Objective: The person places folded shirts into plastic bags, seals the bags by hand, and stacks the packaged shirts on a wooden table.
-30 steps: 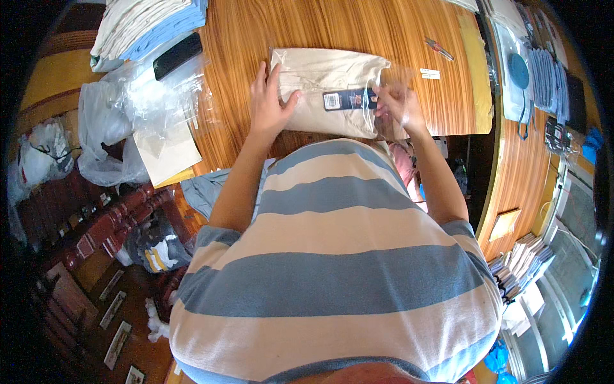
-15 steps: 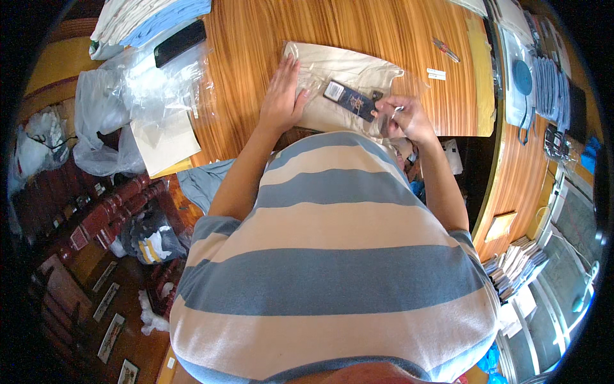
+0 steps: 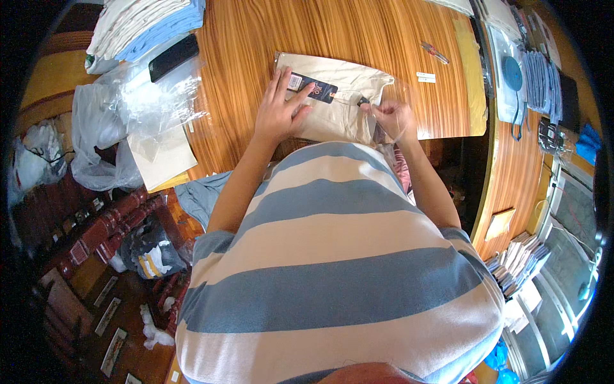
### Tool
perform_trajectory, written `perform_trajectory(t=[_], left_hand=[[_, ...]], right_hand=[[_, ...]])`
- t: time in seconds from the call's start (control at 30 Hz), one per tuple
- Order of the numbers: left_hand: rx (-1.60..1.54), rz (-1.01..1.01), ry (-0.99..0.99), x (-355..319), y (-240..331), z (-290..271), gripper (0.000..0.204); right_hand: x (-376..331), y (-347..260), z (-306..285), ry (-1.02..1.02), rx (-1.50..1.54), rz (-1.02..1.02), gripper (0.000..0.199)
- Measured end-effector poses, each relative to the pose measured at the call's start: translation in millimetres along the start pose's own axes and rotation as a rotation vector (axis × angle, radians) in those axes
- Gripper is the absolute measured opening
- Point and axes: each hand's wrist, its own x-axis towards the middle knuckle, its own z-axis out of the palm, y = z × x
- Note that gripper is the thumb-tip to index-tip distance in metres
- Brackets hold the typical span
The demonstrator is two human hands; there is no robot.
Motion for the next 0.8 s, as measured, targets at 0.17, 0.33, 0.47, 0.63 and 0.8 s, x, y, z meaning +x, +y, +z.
perform_trajectory(t=[0.17, 0.33, 0.47, 0.63, 0.8], left_hand=[[0.096, -0.027, -0.020, 3.3, 14.1, -8.5, 0.054], [0.171, -0.071, -0.188, 11.4, 40.0, -11.3, 0.064], [0.132, 0.047, -0.160, 12.4, 26.1, -2.2, 0.071], [0.127, 0.127, -0.121, 24.4, 45.0, -13.7, 0.079], [0.031, 0.261, -0.208, -13.5, 91.5, 1.0, 0.069]], right_hand=[[-8.3, 2.1, 4.0, -0.151, 0.145, -0.113, 0.046], [-1.7, 23.3, -18.2, -0.463, 0.309, 0.022, 0.040], [-12.8, 4.3, -33.7, -0.347, 0.342, 0.106, 0.051], [-1.9, 12.5, 0.2, -0.270, 0.472, 0.068, 0.053], [-20.9, 10.9, 24.1, -0.409, 0.695, 0.125, 0.045]])
